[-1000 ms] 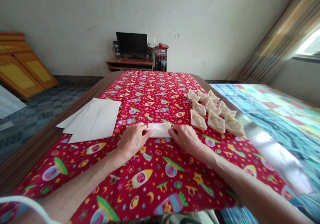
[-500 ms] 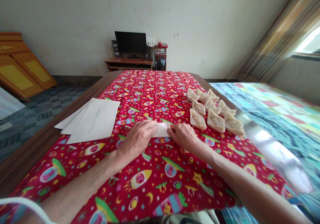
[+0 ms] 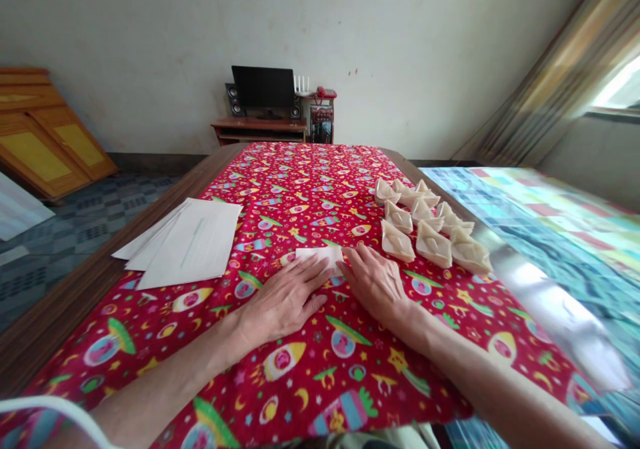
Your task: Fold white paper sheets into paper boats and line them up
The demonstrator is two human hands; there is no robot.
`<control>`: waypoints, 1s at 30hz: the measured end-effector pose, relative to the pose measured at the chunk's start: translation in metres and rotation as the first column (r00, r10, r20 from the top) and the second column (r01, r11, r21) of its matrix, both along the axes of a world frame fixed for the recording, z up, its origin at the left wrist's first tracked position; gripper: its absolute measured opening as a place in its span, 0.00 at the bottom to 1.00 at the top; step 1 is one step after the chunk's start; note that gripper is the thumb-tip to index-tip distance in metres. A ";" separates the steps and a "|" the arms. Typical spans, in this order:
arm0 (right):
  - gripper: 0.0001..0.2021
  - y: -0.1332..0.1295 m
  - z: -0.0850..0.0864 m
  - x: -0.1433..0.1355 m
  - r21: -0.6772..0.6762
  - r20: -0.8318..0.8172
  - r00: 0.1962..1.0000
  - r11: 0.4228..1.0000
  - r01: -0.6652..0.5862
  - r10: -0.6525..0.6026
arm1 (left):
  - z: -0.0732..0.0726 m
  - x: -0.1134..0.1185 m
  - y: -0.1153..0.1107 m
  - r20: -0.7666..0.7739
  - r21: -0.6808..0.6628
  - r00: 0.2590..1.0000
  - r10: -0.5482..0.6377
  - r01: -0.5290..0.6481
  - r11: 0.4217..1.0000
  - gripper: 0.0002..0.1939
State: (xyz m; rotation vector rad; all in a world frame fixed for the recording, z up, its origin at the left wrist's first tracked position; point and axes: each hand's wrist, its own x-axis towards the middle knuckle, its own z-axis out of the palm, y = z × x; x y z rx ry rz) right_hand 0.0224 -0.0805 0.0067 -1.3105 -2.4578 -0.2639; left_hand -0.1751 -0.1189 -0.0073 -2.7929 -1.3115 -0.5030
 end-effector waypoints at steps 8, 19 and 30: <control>0.24 -0.025 -0.011 0.019 -0.050 0.052 0.925 0.927 -0.373 0.375 | 0.002 -0.003 -0.004 -0.084 -0.004 0.996 0.017 -0.018 1.000 0.25; 0.20 -0.021 -0.010 0.030 -0.064 0.066 0.944 0.945 -0.319 0.323 | 0.003 -0.041 -0.019 -0.136 0.013 0.987 0.087 -0.086 0.996 0.22; 0.11 0.006 -0.007 0.019 -0.084 -0.227 0.954 0.972 -0.221 0.197 | 0.012 -0.024 0.006 0.186 0.178 0.980 0.067 -0.101 0.979 0.11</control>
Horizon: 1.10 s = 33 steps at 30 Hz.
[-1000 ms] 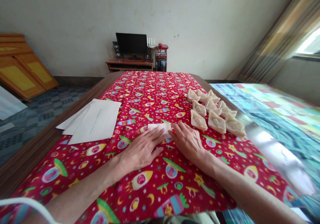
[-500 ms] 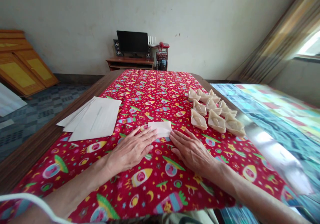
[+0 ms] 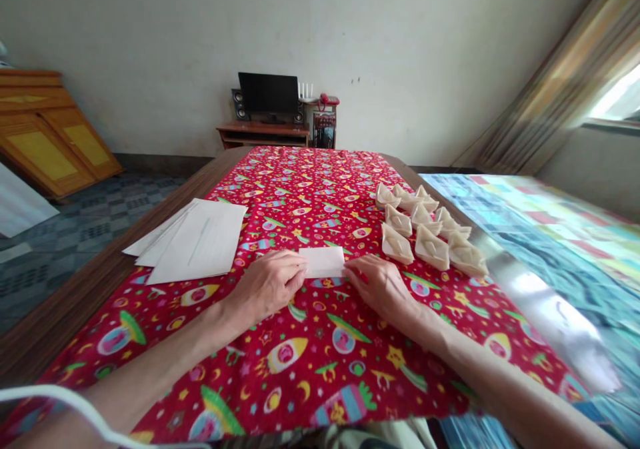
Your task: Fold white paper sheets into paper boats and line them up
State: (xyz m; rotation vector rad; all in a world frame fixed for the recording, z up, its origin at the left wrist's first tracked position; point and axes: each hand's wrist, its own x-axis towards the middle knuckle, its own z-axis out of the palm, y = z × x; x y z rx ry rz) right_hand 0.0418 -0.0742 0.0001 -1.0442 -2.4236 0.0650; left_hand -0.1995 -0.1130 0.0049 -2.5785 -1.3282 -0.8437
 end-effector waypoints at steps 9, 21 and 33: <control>0.09 0.021 -0.002 -0.019 -0.318 -0.086 0.964 0.924 0.212 -0.251 | -0.012 0.004 0.007 0.066 -0.131 0.997 0.043 -0.034 0.991 0.03; 0.08 0.020 0.027 -0.004 0.124 -0.552 0.826 0.967 0.221 -0.118 | 0.000 0.001 0.009 0.270 0.173 0.954 0.132 -0.183 0.968 0.27; 0.11 -0.008 -0.001 -0.012 0.360 0.161 0.964 0.897 -0.257 0.212 | 0.000 0.008 -0.005 -0.048 0.087 0.996 -0.073 0.077 0.993 0.09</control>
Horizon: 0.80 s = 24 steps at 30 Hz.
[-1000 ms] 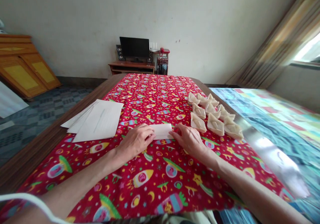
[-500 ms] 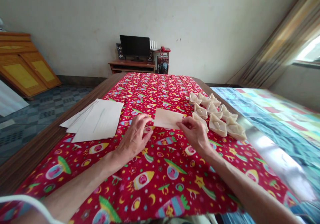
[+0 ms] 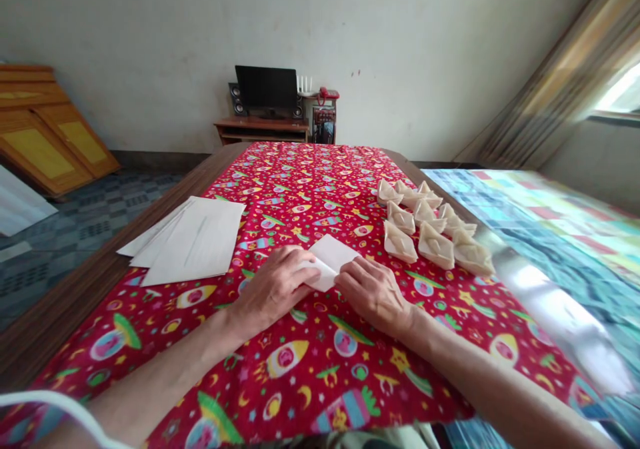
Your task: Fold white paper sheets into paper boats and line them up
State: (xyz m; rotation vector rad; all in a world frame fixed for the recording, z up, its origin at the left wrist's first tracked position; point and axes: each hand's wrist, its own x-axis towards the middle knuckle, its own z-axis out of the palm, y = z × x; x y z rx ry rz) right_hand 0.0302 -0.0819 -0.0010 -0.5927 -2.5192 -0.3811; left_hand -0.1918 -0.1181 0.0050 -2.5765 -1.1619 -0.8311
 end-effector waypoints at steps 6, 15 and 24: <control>0.12 0.001 0.001 0.000 -0.156 0.009 0.999 0.987 -0.046 0.048 | -0.009 0.003 -0.002 0.021 -0.063 0.998 -0.060 0.062 0.996 0.06; 0.07 0.007 -0.004 0.003 -0.549 -0.146 0.983 0.836 0.016 -0.114 | -0.016 0.003 0.005 0.237 -0.273 0.970 0.056 0.011 0.962 0.07; 0.03 0.006 -0.008 0.003 -0.562 -0.144 0.964 0.820 0.107 -0.224 | -0.018 0.008 0.016 0.224 -0.343 0.938 0.266 -0.180 0.922 0.10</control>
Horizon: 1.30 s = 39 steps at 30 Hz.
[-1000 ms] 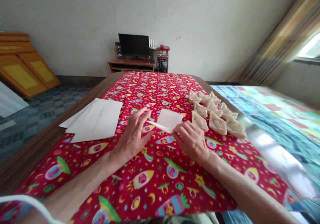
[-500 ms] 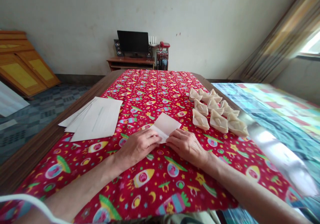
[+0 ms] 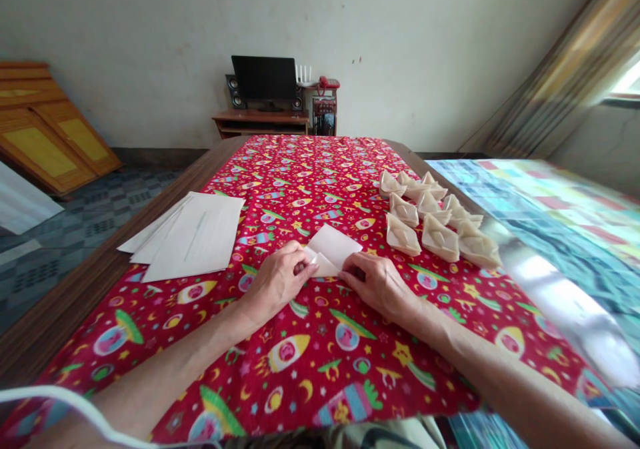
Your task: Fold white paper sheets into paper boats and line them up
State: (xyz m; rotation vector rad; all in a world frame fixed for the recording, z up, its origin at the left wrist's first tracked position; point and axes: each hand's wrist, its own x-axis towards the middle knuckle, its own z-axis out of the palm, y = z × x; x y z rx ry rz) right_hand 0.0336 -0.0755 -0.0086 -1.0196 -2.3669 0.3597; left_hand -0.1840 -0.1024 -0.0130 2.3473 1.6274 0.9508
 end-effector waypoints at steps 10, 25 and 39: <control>0.10 -0.010 0.004 0.002 0.321 0.265 0.963 0.938 -0.133 0.045 | 0.006 0.003 0.000 0.031 -0.018 0.999 0.009 -0.008 1.000 0.11; 0.11 -0.010 0.004 0.000 0.323 0.275 0.961 0.937 -0.134 0.043 | 0.004 0.002 0.003 0.020 0.002 1.000 0.010 -0.010 1.000 0.13; 0.13 -0.017 0.014 -0.003 0.252 0.378 0.924 0.956 -0.152 0.047 | 0.003 0.007 -0.002 -0.107 0.050 0.994 0.003 0.002 0.999 0.10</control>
